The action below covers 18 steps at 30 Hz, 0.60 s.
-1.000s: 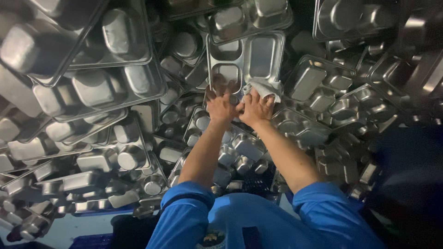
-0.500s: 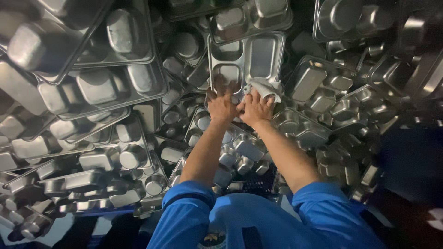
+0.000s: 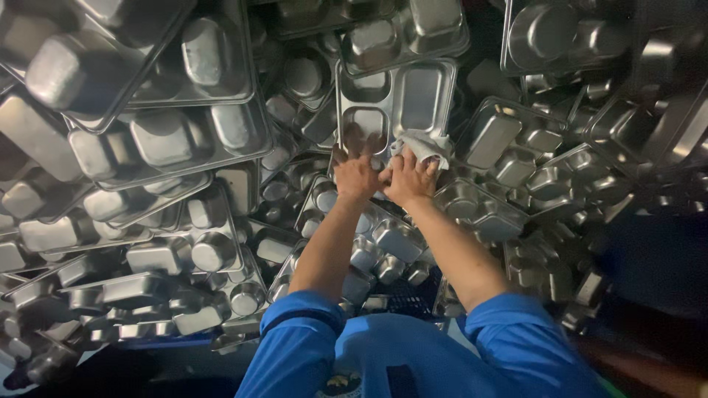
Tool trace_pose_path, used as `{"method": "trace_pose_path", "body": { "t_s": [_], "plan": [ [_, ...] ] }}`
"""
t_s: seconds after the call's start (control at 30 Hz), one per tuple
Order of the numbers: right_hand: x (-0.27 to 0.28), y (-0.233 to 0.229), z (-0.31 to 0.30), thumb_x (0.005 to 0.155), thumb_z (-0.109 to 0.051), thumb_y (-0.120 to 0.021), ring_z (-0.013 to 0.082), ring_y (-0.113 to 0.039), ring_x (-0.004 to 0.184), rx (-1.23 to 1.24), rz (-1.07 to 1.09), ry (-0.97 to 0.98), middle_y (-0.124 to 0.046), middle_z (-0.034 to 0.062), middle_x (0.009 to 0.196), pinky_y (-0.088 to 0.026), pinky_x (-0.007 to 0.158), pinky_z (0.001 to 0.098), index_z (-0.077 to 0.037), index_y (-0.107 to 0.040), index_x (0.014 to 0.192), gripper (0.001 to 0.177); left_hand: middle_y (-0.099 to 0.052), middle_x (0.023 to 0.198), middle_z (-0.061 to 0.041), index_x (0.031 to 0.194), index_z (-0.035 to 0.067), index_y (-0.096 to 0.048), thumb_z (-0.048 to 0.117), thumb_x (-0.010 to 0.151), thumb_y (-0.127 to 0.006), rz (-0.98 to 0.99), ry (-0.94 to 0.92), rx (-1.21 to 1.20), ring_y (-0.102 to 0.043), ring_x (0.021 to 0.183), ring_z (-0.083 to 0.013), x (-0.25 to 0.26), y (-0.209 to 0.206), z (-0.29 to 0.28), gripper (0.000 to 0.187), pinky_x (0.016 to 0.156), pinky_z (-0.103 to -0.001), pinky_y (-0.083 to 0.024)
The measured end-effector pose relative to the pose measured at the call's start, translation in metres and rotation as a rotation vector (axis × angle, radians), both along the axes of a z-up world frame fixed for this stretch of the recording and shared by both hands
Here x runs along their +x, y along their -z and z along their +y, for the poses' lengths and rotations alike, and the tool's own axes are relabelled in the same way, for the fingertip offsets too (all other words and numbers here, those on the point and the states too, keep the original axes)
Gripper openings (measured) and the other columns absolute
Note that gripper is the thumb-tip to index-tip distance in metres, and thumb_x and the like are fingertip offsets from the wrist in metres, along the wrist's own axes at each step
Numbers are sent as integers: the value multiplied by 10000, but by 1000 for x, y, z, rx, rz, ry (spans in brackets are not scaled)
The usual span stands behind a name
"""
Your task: The person repeatedly picks up stainless steel compartmentalized trays from a large pile, wipes them with a cloth, and places them into a blue bin. The person handles trays one at a time and continues the cycle throughout the clip.
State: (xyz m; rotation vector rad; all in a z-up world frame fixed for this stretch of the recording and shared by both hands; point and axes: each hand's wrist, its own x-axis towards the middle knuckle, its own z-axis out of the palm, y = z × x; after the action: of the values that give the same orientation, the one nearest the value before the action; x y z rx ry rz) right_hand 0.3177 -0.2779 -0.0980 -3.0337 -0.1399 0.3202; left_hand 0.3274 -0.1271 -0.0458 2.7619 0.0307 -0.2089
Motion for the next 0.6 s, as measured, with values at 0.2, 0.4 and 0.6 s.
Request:
{"method": "trace_pose_path", "body": {
  "t_s": [0.2, 0.4, 0.6],
  "plan": [
    [-1, 6, 0, 772, -605, -704, 415, -311, 1478, 15, 11, -8, -276, 180, 1602, -104, 1134, 721, -156, -490, 1393, 796, -224, 1664, -149, 1548, 317, -379, 692, 744, -736, -13, -5, -35, -304, 1392, -579, -2, 2, 2, 957, 1089, -626, -367],
    [-2, 13, -1, 828, -541, -675, 402, -361, 1453, 56, -32, -12, -275, 173, 1630, -101, 1139, 752, -165, -488, 1388, 700, -307, 1615, -163, 1513, 333, -447, 700, 713, -746, -114, -15, -46, -366, 1368, -568, -7, 10, 2, 930, 1064, -635, -403],
    [7, -11, 4, 792, -553, -726, 436, -325, 1459, 29, -3, -2, -277, 186, 1603, -90, 1154, 726, -156, -463, 1383, 759, -512, 1426, -237, 1496, 283, -503, 669, 722, -767, -133, -64, -106, -426, 1322, -550, 0, 12, -3, 904, 1076, -619, -400]
  ]
}}
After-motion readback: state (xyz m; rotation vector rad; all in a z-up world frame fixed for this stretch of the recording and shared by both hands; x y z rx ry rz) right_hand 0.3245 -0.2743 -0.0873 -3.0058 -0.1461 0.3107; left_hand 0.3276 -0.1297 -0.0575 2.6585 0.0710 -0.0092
